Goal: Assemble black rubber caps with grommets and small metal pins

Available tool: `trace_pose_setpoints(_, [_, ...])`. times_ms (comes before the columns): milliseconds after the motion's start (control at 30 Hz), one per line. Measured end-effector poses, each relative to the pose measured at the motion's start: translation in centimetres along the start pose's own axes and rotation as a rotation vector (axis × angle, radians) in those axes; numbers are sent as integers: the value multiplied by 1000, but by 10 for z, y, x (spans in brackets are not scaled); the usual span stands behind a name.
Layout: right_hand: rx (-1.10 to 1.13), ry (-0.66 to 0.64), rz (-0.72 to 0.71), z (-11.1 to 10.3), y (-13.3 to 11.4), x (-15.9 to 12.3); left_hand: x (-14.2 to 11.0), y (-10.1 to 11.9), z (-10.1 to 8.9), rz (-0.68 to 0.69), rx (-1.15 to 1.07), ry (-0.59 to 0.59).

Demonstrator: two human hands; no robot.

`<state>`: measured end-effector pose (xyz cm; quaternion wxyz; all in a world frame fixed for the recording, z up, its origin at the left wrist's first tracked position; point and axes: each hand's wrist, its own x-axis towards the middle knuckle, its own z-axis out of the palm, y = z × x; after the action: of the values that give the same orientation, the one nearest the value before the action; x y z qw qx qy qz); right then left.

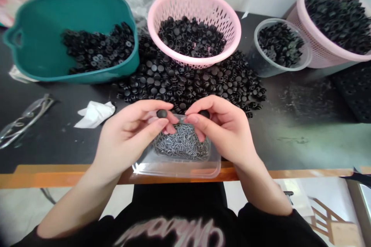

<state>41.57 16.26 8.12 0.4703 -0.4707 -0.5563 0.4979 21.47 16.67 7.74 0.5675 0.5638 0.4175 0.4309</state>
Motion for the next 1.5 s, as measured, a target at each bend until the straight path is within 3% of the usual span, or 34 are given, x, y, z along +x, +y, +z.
trace_pose_setpoints(100, [119, 22, 11, 4, 2, -4, -4, 0, 0, 77, 167, -4])
trace_pose_setpoints(233, [93, 13, 33, 11, 2, -9, -4, -1, -3, 154, 289, -100])
trace_pose_setpoints(333, [3, 21, -1, 12, 0, -10, -2, -3, -5, 201, 298, -127])
trace_pose_setpoints(567, [-40, -26, 4, 12, 0, -9, -4, -7, -3, 175, 136, -108])
trace_pose_setpoints(700, [105, -82, 44, 15, 2, -10, -5, -6, -3, 228, 255, -65])
trace_pose_setpoints(833, [296, -110, 155, 18, 3, -7, -4, -7, -4, 290, 245, -90])
trace_pose_setpoints(967, [476, -219, 250, 16, 5, -1, 0, -6, -6, 393, 308, -110])
trace_pose_setpoints(1100, [535, -259, 243, 15, 7, 2, 1, -3, -6, 365, 316, -78])
trace_pose_setpoints(1367, [517, -133, 137, 16, 5, 0, -1, -2, -4, 203, -10, -131])
trace_pose_setpoints(1500, [435, -95, 65, 18, 5, -4, 2, -4, -6, 167, -45, -148])
